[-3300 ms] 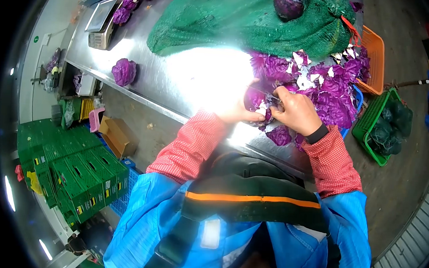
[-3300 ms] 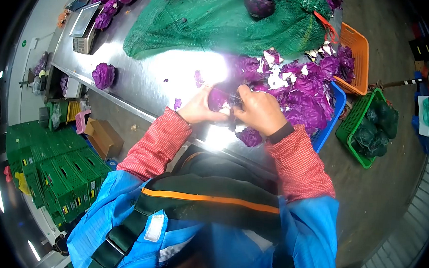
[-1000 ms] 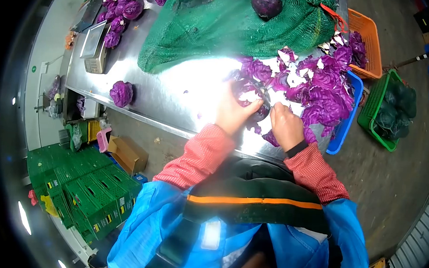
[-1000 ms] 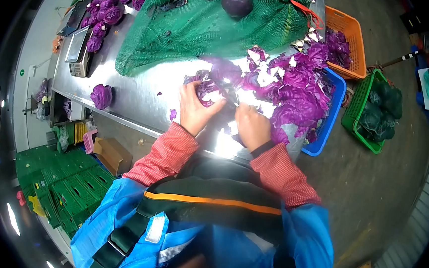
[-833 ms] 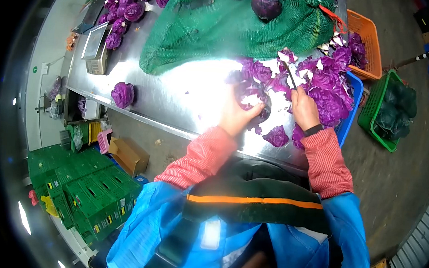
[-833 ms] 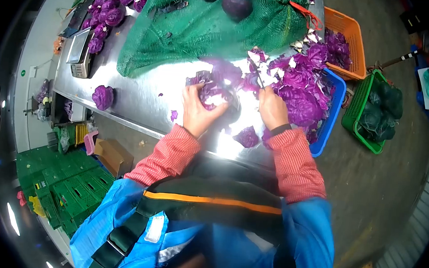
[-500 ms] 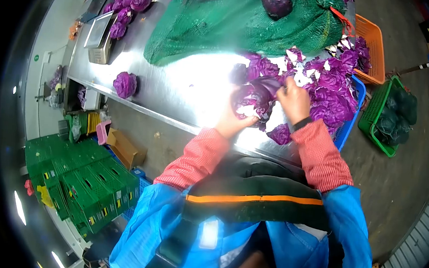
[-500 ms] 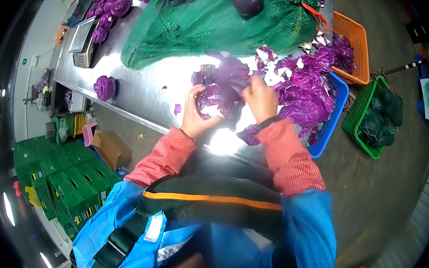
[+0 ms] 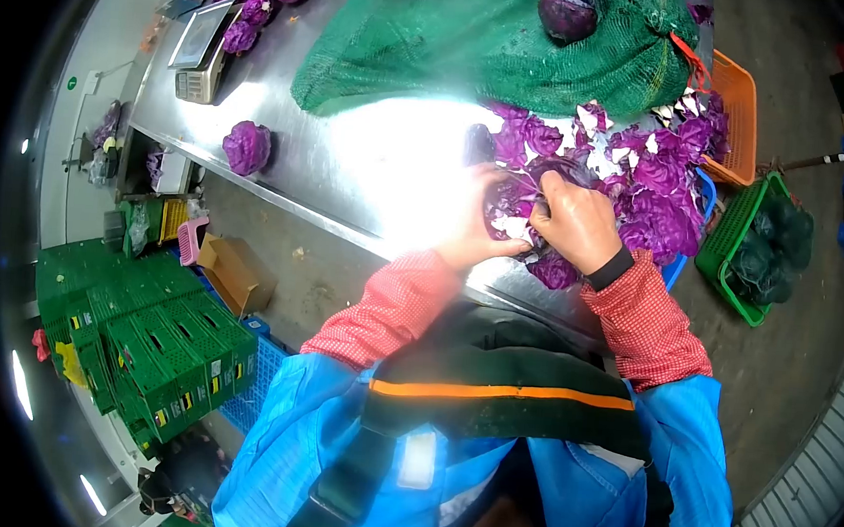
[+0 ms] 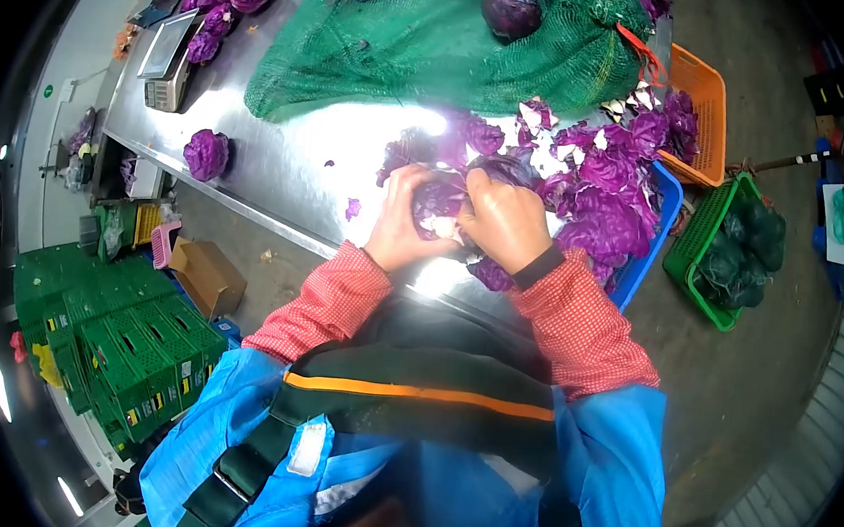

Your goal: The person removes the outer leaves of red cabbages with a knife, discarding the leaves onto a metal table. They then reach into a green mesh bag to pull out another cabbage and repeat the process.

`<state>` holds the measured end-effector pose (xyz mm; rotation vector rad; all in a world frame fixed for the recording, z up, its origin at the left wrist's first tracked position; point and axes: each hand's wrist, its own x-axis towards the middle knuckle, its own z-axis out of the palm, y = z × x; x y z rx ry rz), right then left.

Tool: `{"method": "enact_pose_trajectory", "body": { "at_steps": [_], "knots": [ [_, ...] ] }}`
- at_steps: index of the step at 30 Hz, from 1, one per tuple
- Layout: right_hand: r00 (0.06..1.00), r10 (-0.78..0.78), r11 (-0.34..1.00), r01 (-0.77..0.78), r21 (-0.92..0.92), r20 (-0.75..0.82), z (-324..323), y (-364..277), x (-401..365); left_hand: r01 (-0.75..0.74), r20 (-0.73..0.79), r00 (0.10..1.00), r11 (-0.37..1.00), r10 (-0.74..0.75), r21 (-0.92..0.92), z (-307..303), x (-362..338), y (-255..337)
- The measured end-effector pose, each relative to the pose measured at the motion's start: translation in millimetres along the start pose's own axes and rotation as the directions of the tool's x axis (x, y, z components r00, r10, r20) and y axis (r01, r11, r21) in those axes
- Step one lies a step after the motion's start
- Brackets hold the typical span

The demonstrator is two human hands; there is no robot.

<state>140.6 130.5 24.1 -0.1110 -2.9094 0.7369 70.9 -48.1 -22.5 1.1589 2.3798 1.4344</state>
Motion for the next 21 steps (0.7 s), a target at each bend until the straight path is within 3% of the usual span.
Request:
{"method": "enact_pose_trajectory", "body": {
  "at_steps": [5, 8, 11, 12, 16, 19, 21],
  "knots": [
    [0.971, 0.225, 0.973, -0.219, 0.075, -0.076, 18, 40, 2, 0.001, -0.013, 1.0, 1.0, -0.001, 0.03, 0, -1, -5],
    [0.959, 0.282, 0.956, -0.278, -0.099, 0.037, 55, 99, -8, 0.021, 0.05, 0.999, 1.0, -0.021, -0.013, -6, -4, -5],
    [0.943, 0.328, 0.944, -0.33, 0.027, 0.049, 14, 59, 5, -0.04, 0.109, 0.993, 0.999, 0.041, -0.013, -7, -6, -6],
    [0.959, 0.284, 0.94, -0.282, 0.19, 0.018, 14, 52, 8, -0.074, 0.126, 0.989, 0.997, 0.076, -0.023, -6, -6, -7],
    [0.914, 0.054, 0.918, -0.204, 0.341, 0.401, 14, 50, 32, -0.109, 0.16, 0.981, 0.994, 0.111, -0.02, -7, -4, -6],
    [0.898, -0.044, 0.676, -0.296, 0.675, 0.439, 29, 60, 36, -0.128, 0.159, 0.979, 0.992, 0.127, -0.006, -7, -5, -7],
    [0.921, -0.056, 0.84, -0.166, 0.516, 0.386, 22, 58, 39, -0.143, 0.165, 0.977, 0.99, 0.138, 0.018, -7, -3, -6]
  ]
}}
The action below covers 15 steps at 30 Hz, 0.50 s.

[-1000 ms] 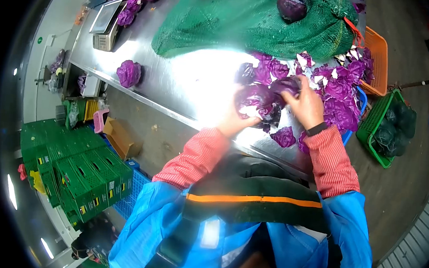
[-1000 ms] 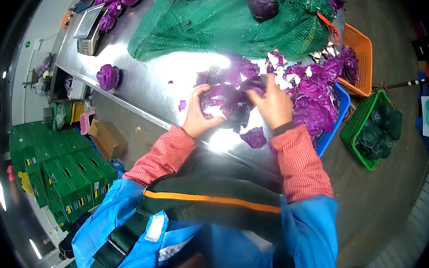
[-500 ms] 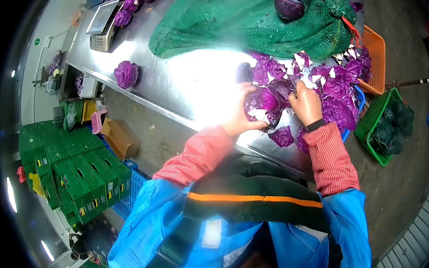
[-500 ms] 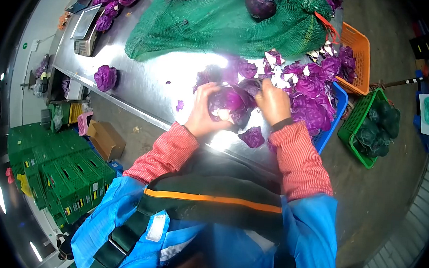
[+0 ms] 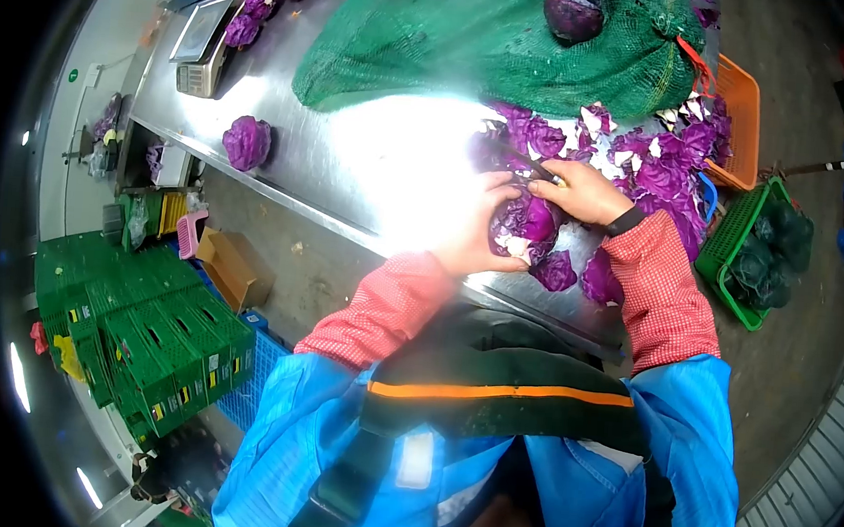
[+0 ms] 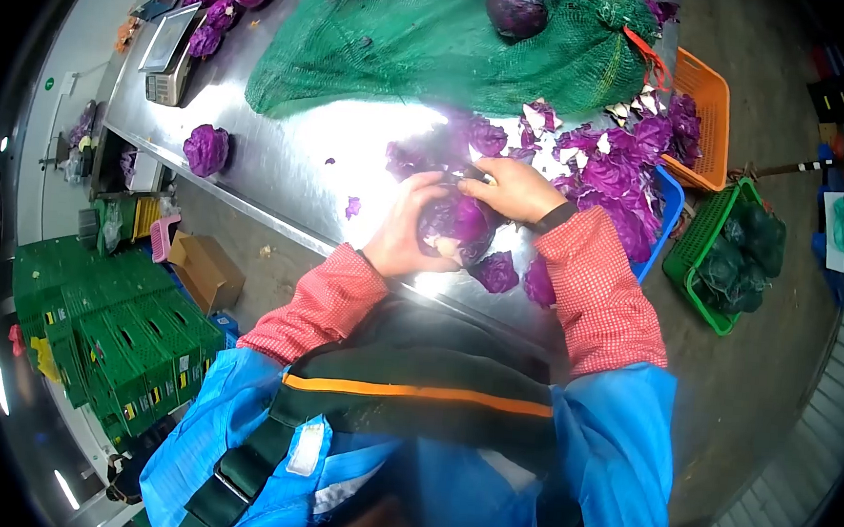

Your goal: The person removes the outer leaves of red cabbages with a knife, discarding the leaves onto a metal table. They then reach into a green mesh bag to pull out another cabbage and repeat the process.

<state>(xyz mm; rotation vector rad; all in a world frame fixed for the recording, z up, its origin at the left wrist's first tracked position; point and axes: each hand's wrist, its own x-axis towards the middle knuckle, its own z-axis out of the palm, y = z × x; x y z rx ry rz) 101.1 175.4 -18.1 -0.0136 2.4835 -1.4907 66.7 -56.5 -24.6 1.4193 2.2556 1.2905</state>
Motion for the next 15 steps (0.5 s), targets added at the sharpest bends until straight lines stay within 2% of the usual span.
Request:
{"method": "enact_pose_trajectory", "body": {
  "at_steps": [2, 3, 7, 10, 11, 14, 15],
  "knots": [
    [0.999, -0.045, 0.965, 0.036, -0.258, -0.029, -2, -8, 0, -0.003, -0.012, 1.0, 1.0, 0.003, 0.003, -1, 0, 1],
    [0.981, -0.172, 0.926, 0.13, -0.354, -0.089, 2, -9, -1, -0.008, -0.021, 1.0, 1.0, 0.008, 0.004, -1, 2, 1],
    [0.968, -0.2, 0.879, 0.108, -0.465, -0.153, 5, -17, 1, 0.004, -0.022, 1.0, 1.0, -0.004, -0.004, -2, 3, 0],
    [0.971, -0.156, 0.869, 0.048, -0.492, -0.182, 0, -15, 2, -0.037, -0.007, 0.999, 0.999, 0.037, 0.017, -3, 6, 4],
    [0.976, -0.166, 0.874, 0.082, -0.478, -0.137, 1, -17, -1, -0.048, -0.025, 0.999, 0.999, 0.048, 0.006, 0, 4, 3],
    [0.974, -0.11, 0.862, -0.007, -0.508, -0.199, 7, -14, -4, -0.051, -0.023, 0.998, 0.999, 0.051, 0.002, 2, 1, 5],
    [0.947, -0.101, 0.869, -0.066, -0.491, -0.304, 12, 1, -1, -0.048, -0.01, 0.999, 0.999, 0.049, 0.013, 2, 0, 5]
  ]
}}
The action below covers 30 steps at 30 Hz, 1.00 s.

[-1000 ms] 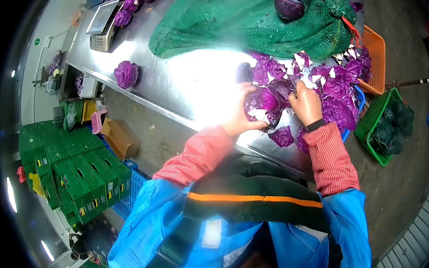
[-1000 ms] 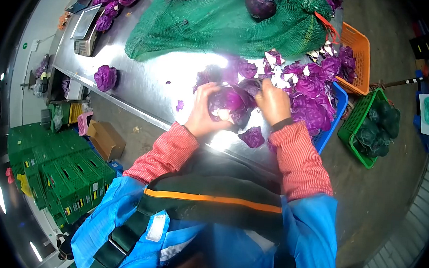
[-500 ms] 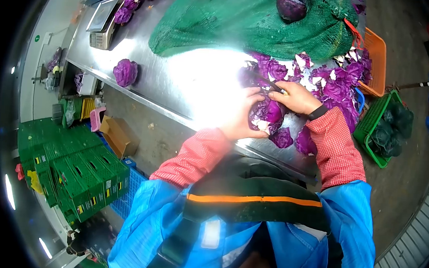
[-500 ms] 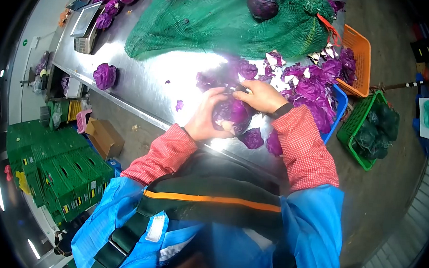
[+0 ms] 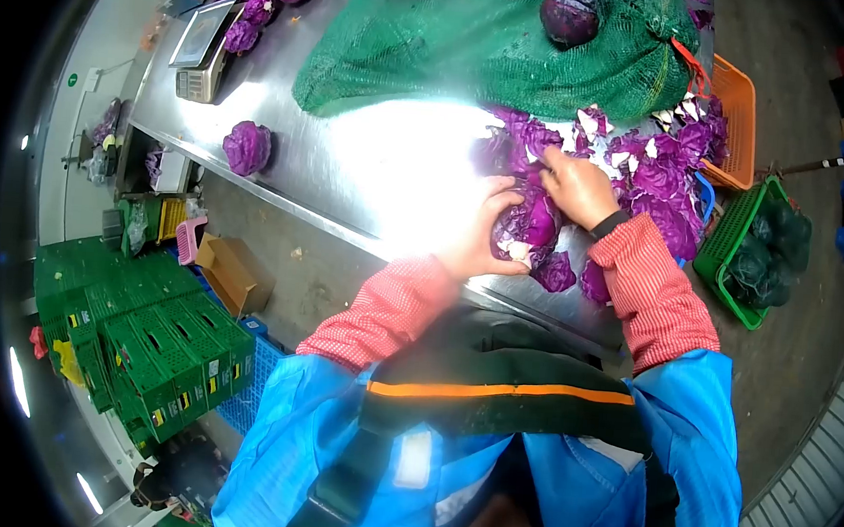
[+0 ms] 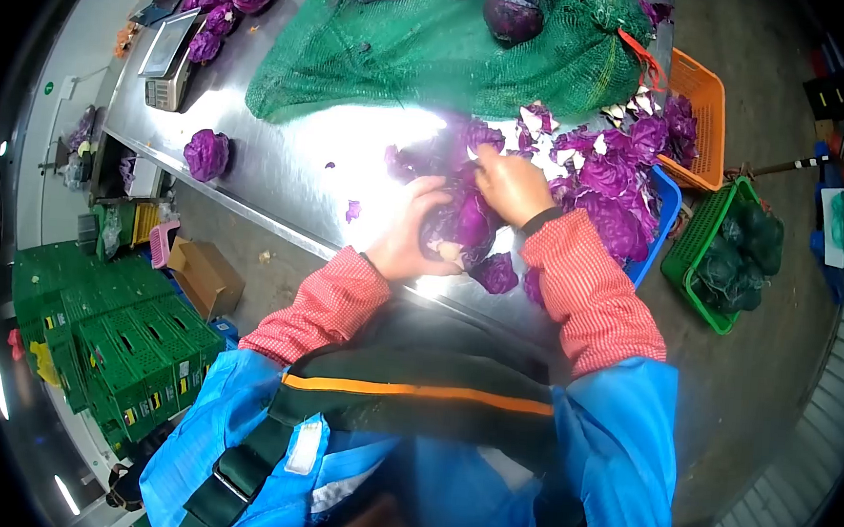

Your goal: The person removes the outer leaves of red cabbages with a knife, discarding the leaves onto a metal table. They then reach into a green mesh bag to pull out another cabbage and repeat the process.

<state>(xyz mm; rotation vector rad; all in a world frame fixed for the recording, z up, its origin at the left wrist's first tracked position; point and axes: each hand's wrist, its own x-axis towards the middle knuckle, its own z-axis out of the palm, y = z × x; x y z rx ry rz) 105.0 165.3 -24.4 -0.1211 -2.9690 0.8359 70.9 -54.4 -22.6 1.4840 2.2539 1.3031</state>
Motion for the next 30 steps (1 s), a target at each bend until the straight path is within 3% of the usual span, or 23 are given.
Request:
{"method": "enact_pose_trajectory", "body": {
  "at_steps": [2, 5, 7, 8, 11, 14, 15, 17, 19, 21, 22, 23, 25, 26, 27, 30],
  "knots": [
    [0.988, 0.143, 0.989, -0.144, -0.022, -0.054, 25, 36, -7, 0.033, -0.001, 0.999, 0.999, -0.033, 0.004, 0, -2, 0],
    [0.944, 0.317, 0.948, -0.316, 0.025, -0.09, 25, 38, -22, 0.114, -0.027, 0.993, 0.994, -0.114, -0.008, 1, -11, -4],
    [0.903, 0.426, 0.862, -0.423, 0.279, 0.05, -6, -5, -26, 0.125, -0.022, 0.992, 0.992, -0.125, 0.001, -1, -6, -7],
    [0.939, 0.343, 0.853, -0.326, 0.407, 0.032, 2, -8, -31, 0.083, -0.034, 0.996, 0.997, -0.083, -0.004, 0, -4, -6],
    [0.933, 0.337, 0.893, -0.36, 0.272, 0.127, -18, -26, -34, 0.068, -0.016, 0.998, 0.998, -0.068, -0.004, 0, -2, -5],
    [0.957, 0.289, 0.955, -0.289, 0.061, 0.017, -17, -13, -41, 0.086, -0.006, 0.996, 0.996, -0.086, 0.0, 0, -2, -2],
    [0.965, 0.241, 0.97, -0.242, 0.008, -0.099, -7, 1, -48, 0.1, -0.036, 0.994, 0.995, -0.101, -0.017, 1, -3, -2],
    [0.915, 0.324, 0.942, -0.337, -0.012, -0.238, 20, 45, -63, 0.123, -0.108, 0.986, 0.991, -0.128, -0.054, 5, -4, -4],
    [0.866, 0.44, 0.89, -0.456, -0.015, -0.238, 13, 49, -70, 0.412, -0.074, 0.853, 0.753, -0.517, -0.512, -2, 11, 30],
    [0.851, 0.45, 0.89, -0.453, 0.053, -0.27, -11, 18, -73, 0.472, -0.013, 0.73, 0.518, -0.683, -0.714, -1, 14, 50],
    [0.843, 0.496, 0.868, -0.479, 0.128, -0.207, -22, -2, -72, 0.446, -0.039, 0.725, 0.513, -0.687, -0.734, 1, 17, 54],
    [0.833, 0.535, 0.84, -0.506, 0.198, -0.142, -27, -16, -72, 0.449, -0.073, 0.763, 0.607, -0.642, -0.656, 6, 16, 51],
    [0.89, 0.455, 0.805, -0.424, 0.416, 0.026, -11, -24, -80, 0.427, -0.139, 0.828, 0.77, -0.544, -0.474, 13, 17, 49],
    [0.888, 0.446, 0.75, -0.437, 0.496, 0.108, -4, -27, -82, 0.459, -0.066, 0.871, 0.853, -0.488, -0.25, 4, 14, 51],
    [0.886, 0.457, 0.791, -0.445, 0.42, 0.08, -11, -33, -84, 0.441, -0.016, 0.894, 0.886, -0.447, -0.144, 0, 17, 53],
    [0.927, 0.366, 0.84, -0.29, 0.46, -0.085, 2, -26, -79, 0.251, 0.103, 0.959, 0.96, -0.263, 0.121, -12, 26, 51]
  ]
}}
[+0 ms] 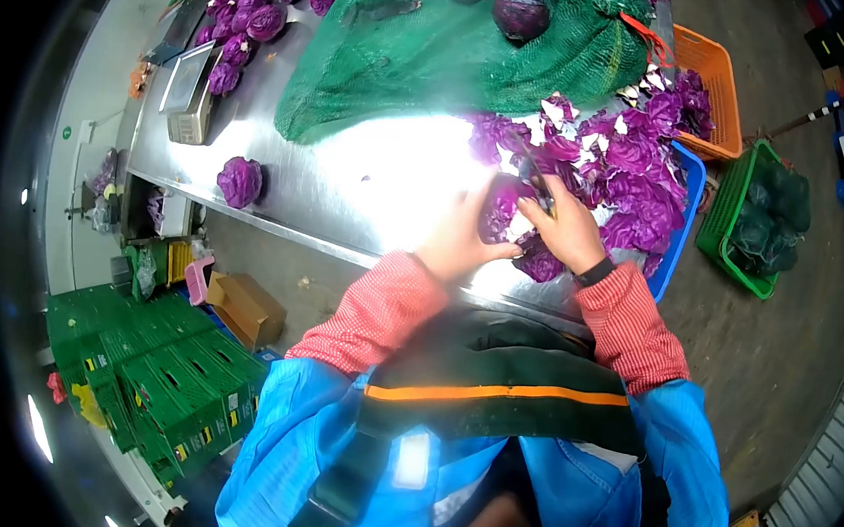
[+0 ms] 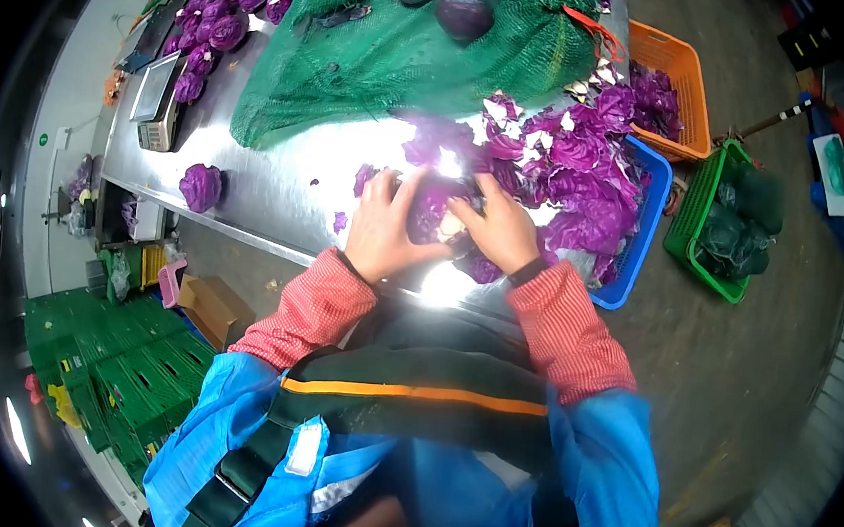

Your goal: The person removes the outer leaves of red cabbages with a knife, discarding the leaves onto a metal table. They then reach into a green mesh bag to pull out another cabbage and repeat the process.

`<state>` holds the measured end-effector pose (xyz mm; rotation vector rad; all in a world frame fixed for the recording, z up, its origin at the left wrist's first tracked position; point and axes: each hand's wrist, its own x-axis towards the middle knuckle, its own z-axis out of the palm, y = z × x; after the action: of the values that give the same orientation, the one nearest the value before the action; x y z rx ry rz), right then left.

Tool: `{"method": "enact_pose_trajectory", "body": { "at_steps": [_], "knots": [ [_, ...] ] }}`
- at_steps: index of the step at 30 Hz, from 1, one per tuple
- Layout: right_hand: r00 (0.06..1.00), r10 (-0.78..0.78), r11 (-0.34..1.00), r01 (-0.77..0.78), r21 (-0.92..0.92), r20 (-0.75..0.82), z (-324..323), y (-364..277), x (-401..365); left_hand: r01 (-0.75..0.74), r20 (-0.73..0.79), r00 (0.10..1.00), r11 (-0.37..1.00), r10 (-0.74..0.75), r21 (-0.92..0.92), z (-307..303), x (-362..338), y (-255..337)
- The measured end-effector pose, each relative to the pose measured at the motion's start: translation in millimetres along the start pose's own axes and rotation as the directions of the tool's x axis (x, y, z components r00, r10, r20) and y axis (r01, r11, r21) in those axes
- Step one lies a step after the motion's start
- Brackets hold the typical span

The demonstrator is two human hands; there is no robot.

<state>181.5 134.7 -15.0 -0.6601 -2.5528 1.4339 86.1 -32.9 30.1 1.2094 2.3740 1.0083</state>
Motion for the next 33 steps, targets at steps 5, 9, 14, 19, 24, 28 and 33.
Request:
{"method": "enact_pose_trajectory", "body": {
  "at_steps": [5, 9, 14, 19, 24, 28, 33],
  "knots": [
    [0.991, -0.042, 0.974, 0.012, -0.224, -0.127, 3, 12, 25, -0.154, 0.176, 0.972, 0.988, 0.157, -0.028, 1, 20, -30],
    [0.953, -0.213, 0.919, 0.12, -0.377, -0.216, -16, 0, -3, 0.044, 0.08, 0.996, 0.996, -0.037, -0.079, 6, 19, -10],
    [0.931, -0.327, 0.81, 0.188, -0.555, -0.161, -19, -2, -30, 0.083, -0.04, 0.996, 0.997, -0.083, 0.003, 29, 38, -6],
    [0.943, -0.304, 0.764, 0.154, -0.627, -0.138, -10, 23, -21, 0.138, -0.046, 0.99, 0.989, -0.136, 0.053, 34, 49, 6],
    [0.945, -0.277, 0.721, 0.084, -0.687, -0.175, -11, 33, 6, 0.184, -0.052, 0.982, 0.982, -0.182, 0.043, 38, 57, 7],
    [0.961, -0.197, 0.778, 0.032, -0.628, -0.195, -29, 44, 48, 0.101, -0.051, 0.994, 0.995, -0.102, -0.011, 35, 52, 5],
    [0.985, -0.152, 0.91, 0.106, -0.401, -0.084, -31, -8, 37, 0.074, -0.05, 0.996, 0.997, -0.074, -0.007, 31, 39, 1]
  ]
}}
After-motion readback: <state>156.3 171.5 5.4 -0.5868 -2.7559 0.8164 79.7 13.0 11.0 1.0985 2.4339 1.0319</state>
